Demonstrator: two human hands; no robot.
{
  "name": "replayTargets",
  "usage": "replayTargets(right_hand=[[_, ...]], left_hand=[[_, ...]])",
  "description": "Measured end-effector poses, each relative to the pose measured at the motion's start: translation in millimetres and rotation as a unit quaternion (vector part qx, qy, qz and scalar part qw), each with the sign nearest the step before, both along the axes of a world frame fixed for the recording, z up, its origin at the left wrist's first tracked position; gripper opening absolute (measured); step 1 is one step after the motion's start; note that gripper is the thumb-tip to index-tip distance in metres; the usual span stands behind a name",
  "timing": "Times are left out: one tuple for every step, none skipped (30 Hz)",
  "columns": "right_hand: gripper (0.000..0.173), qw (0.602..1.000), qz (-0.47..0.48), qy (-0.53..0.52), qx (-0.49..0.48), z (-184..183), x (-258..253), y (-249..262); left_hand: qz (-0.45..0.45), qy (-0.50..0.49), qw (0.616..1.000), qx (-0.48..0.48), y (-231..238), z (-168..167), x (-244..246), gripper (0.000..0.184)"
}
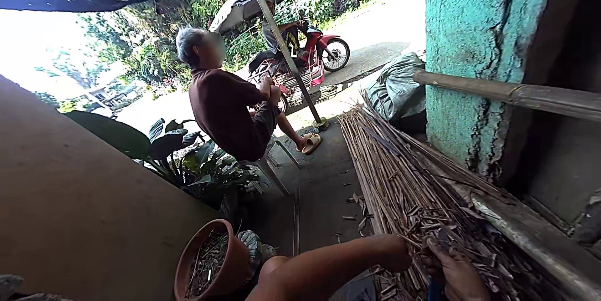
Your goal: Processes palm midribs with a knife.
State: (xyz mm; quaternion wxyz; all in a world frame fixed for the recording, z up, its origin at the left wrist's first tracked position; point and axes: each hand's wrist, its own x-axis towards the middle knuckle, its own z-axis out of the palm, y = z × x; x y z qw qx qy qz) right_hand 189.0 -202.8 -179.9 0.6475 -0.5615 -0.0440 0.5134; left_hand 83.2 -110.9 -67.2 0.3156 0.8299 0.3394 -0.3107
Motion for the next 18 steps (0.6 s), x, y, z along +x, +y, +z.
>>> replayTargets(right_hand=[[0.019, 1.000, -0.002, 0.003, 0.006, -1, 2, -1], [0.019, 1.000, -0.006, 0.012, 0.017, -1, 3, -3], [0.019, 0.999, -0.012, 0.025, 0.035, 0, 4, -4], [0.019, 0.997, -0.016, 0.041, 0.060, 1, 6, -4], [0.019, 0.994, -0.018, 0.057, 0.092, 2, 8, -4], [0.021, 0.989, -0.018, 0.068, 0.127, 3, 10, -3], [0.024, 0.984, -0.017, 0.075, 0.160, 5, 12, -2], [0.027, 0.980, -0.015, 0.075, 0.182, 10, 13, -1], [0.029, 0.978, -0.008, 0.071, 0.198, 17, 14, -3], [0.030, 0.975, -0.003, 0.068, 0.211, 25, 15, -6], [0.032, 0.973, 0.005, 0.061, 0.222, 30, 16, -8], [0.035, 0.972, 0.017, 0.056, 0.229, 34, 16, -9], [0.038, 0.972, 0.023, 0.057, 0.225, 38, 16, -11], [0.040, 0.974, 0.026, 0.065, 0.216, 42, 17, -12], [0.041, 0.975, 0.027, 0.076, 0.208, 45, 16, -14], [0.040, 0.975, 0.027, 0.085, 0.203, 47, 16, -16], [0.035, 0.975, 0.035, 0.086, 0.202, 50, 16, -18], [0.031, 0.973, 0.057, 0.081, 0.208, 51, 16, -20]], left_hand=[[0.009, -0.013, 0.999, -0.048, 2, -5, -8, 0.038], [0.038, -0.036, 0.994, -0.098, 2, -7, -15, 0.039], [0.087, -0.070, 0.983, -0.145, 0, -7, -21, 0.039], [0.149, -0.105, 0.963, -0.197, -1, -6, -27, 0.038], [0.209, -0.142, 0.936, -0.244, -2, -5, -32, 0.036], [0.257, -0.173, 0.909, -0.280, -3, -5, -36, 0.034], [0.287, -0.196, 0.887, -0.305, -5, -3, -39, 0.033], [0.302, -0.213, 0.872, -0.320, -7, 1, -43, 0.033], [0.306, -0.230, 0.864, -0.326, -12, 7, -46, 0.033], [0.307, -0.248, 0.860, -0.324, -18, 12, -47, 0.033], [0.309, -0.265, 0.859, -0.310, -24, 18, -48, 0.032], [0.312, -0.281, 0.860, -0.289, -30, 22, -47, 0.031], [0.308, -0.292, 0.869, -0.253, -33, 25, -46, 0.030], [0.300, -0.302, 0.882, -0.204, -35, 27, -45, 0.029], [0.288, -0.312, 0.892, -0.155, -34, 28, -45, 0.029], [0.278, -0.320, 0.898, -0.118, -32, 28, -45, 0.028], [0.275, -0.329, 0.899, -0.092, -30, 28, -46, 0.028], [0.274, -0.339, 0.898, -0.070, -29, 28, -47, 0.027]])
